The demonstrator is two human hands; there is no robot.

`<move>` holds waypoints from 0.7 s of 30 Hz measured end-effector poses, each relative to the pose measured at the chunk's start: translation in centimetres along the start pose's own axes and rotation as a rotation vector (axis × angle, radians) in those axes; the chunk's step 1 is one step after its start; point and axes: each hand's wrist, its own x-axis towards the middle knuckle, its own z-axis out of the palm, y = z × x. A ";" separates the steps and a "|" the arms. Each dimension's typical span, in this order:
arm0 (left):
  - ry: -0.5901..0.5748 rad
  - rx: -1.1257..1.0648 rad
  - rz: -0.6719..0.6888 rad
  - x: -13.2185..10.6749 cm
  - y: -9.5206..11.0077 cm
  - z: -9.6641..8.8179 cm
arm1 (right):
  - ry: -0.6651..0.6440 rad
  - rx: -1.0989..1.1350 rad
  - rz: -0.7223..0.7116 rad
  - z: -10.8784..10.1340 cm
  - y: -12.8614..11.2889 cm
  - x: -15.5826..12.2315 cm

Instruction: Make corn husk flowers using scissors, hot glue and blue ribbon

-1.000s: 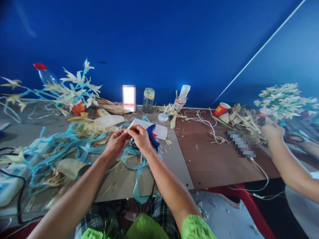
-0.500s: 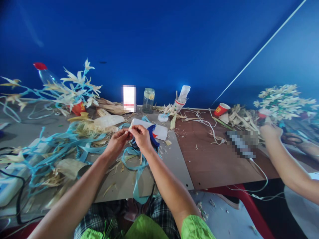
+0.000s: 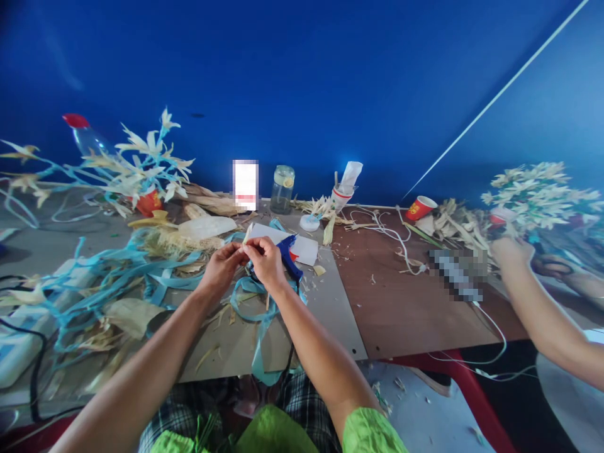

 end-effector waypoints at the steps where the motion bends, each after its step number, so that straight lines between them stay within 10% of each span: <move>1: -0.002 0.020 -0.001 0.0 0.0 0.0 | 0.013 -0.032 -0.016 0.0 0.1 0.0; 12: 0.148 -0.249 0.110 0.9 0.0 -1.2 | 0.178 -0.289 -0.108 -1.6 1.5 1.3; 21: 0.251 -0.301 0.204 1.2 0.9 -1.6 | -0.052 -0.776 -0.266 -1.5 0.7 0.6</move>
